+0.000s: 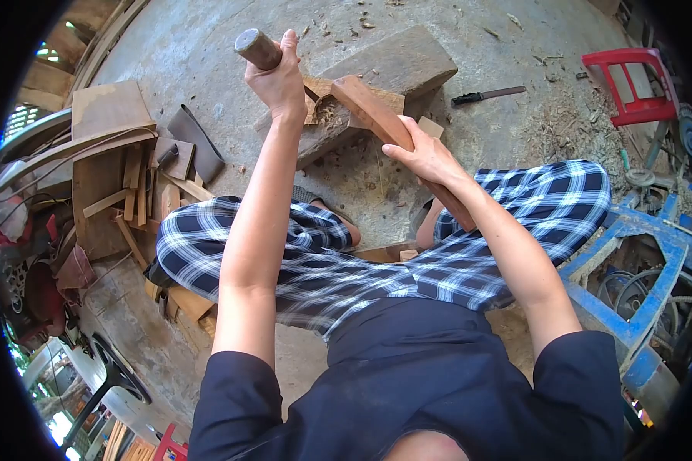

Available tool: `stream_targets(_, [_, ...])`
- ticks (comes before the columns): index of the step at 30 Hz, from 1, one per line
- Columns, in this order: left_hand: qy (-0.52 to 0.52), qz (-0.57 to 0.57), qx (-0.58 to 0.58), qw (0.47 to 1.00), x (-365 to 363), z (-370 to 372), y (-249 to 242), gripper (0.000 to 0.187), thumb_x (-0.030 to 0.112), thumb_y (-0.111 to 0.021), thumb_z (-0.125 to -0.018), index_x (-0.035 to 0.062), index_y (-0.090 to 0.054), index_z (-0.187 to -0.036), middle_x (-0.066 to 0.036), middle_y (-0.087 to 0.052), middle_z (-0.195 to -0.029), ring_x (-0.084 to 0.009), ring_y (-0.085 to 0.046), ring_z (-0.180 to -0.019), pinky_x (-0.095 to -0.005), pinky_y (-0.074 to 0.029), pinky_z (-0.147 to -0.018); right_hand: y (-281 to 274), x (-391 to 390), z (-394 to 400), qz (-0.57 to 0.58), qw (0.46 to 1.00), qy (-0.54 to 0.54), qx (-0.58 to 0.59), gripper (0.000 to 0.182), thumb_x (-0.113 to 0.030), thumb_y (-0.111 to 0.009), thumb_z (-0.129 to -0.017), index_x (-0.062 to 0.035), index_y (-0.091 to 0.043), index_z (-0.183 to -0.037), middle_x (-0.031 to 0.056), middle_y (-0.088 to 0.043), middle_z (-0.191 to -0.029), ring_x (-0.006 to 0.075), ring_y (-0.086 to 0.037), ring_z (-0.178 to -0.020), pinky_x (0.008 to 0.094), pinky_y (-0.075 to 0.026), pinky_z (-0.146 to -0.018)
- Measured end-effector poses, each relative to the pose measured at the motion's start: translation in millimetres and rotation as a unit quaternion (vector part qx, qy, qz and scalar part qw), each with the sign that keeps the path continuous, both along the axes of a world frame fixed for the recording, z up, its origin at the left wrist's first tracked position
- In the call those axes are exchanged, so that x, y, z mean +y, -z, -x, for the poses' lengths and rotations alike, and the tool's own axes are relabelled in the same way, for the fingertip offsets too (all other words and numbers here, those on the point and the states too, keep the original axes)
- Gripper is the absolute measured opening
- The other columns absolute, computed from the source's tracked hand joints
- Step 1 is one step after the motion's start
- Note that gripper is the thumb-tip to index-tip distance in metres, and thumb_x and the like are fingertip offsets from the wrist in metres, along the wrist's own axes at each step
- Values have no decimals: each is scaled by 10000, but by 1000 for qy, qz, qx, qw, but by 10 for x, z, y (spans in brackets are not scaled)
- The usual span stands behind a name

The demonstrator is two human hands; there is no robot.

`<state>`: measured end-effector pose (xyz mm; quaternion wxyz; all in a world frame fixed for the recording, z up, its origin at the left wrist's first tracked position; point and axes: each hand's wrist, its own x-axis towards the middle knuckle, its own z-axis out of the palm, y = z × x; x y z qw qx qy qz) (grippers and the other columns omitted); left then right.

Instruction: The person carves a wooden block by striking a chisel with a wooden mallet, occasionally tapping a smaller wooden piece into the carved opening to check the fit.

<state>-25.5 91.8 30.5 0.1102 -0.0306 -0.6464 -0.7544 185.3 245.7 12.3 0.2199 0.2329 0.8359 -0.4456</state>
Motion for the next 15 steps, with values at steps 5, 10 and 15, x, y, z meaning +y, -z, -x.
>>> stream_targets(5, [1,-3,-9,1000,4,14,-21,223,129,-823,-849,80,-617,-780,1,-617,-702,-100,-582,-593,-264,-499,-595,44,4,-3,-13,1000,-4,6,801,-565,-622,-860,-241,-312,-1524,227,-624,-1303,431,-606,-1195,523,-477,-1017])
stream_targets(10, [11,-10,-2,1000,-5,-14,-21,226,133,-823,-850,81,-615,-779,4,-613,-700,-99,-582,-595,-264,-497,-592,11,-9,-4,-9,1000,-4,4,790,-562,-622,-861,-248,-318,-1519,223,-629,-1294,430,-611,-1186,523,-479,-1013])
stream_targets(15, [15,0,2,1000,-6,-19,1,222,134,-823,-852,81,-618,-785,7,-613,-701,-94,-580,-599,-255,-490,-589,-9,-7,2,-5,1000,2,-6,782,-561,-634,-858,-246,-335,-1508,218,-628,-1301,434,-605,-1196,525,-480,-1007])
